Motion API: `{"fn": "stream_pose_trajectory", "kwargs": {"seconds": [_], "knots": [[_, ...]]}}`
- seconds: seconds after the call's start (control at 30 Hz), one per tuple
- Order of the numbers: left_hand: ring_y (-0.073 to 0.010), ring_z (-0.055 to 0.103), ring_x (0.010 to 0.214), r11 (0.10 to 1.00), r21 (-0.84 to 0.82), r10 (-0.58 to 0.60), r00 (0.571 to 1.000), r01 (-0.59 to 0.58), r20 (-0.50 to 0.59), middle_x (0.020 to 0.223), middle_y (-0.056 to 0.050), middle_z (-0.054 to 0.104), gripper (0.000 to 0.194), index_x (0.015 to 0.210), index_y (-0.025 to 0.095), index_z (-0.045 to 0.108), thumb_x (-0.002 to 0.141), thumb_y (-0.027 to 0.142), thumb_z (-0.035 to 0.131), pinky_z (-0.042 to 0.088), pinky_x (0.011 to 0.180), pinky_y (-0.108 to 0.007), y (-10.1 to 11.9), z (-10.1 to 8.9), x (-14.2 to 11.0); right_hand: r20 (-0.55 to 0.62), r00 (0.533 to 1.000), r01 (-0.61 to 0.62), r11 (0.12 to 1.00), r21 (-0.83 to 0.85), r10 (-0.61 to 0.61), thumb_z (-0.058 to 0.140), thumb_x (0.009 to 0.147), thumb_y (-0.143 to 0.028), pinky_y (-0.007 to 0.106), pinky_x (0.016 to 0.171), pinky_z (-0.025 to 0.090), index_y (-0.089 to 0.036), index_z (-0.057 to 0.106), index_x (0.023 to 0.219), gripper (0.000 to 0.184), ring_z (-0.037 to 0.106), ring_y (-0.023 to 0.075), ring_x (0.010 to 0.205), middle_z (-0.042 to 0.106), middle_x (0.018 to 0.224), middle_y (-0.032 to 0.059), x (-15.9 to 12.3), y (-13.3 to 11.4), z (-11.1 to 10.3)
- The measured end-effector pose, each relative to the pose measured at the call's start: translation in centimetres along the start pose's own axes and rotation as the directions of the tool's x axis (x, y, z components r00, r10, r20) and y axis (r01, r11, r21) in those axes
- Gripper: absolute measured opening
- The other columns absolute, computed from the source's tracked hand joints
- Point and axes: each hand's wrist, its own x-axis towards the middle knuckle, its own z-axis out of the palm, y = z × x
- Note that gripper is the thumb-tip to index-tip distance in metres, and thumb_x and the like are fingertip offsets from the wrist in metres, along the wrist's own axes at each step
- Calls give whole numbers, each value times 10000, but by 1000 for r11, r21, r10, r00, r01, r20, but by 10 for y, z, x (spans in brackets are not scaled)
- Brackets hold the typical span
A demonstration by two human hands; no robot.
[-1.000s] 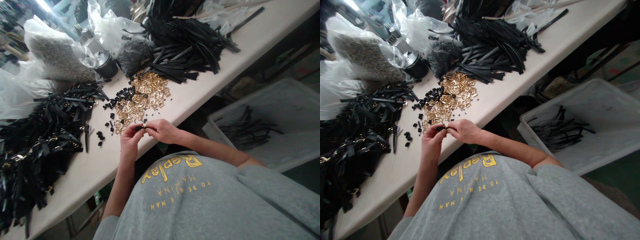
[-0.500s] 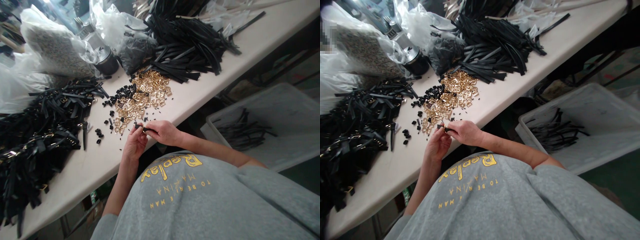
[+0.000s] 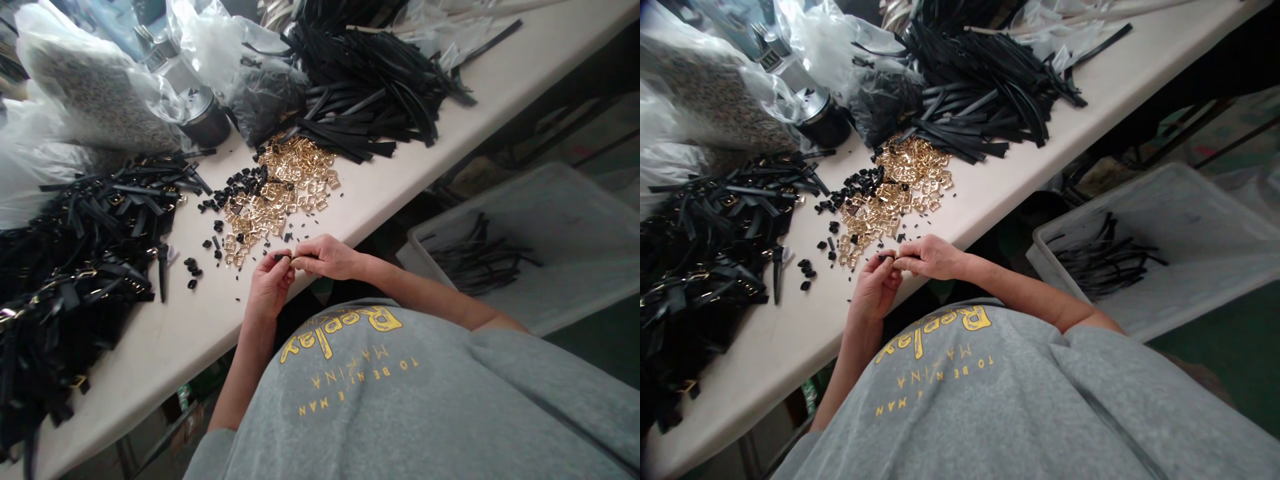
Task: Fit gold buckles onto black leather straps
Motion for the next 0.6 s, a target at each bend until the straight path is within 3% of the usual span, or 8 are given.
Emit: {"fn": "stream_pose_trajectory", "kwargs": {"seconds": [0.1,0.27,0.43,0.6], "knots": [[-26,532,487,998,31,51,999,-51,3,661,24,652,311,785,175,743,563,291,926,444,475,-118,0,0,0,-82,996,12,996,-92,-19,553,933,-365,216,582,320,-150,584,717,306,437,77,570,530,599,-42,1,1,3],[-75,613,595,986,104,129,991,-133,43,748,-19,708,267,867,190,767,655,320,866,519,579,-171,-1,-2,-5,-99,995,-12,979,-205,-9,555,935,-367,222,579,281,-149,598,715,312,406,78,570,498,598,-46,3,-2,3],[-61,584,530,974,130,196,979,-187,-61,674,8,684,284,784,184,753,587,321,905,491,540,-165,-5,-2,-1,-86,996,-61,938,-341,33,539,927,-281,235,614,283,-144,616,753,235,440,90,619,580,678,-11,6,-5,5],[-45,561,507,981,62,191,974,-185,-125,697,5,686,342,753,176,744,525,334,942,469,506,-153,-3,-10,4,-21,996,-93,943,-320,92,518,925,-272,241,599,260,-151,557,700,258,401,90,596,507,616,-26,5,-12,4]]}}
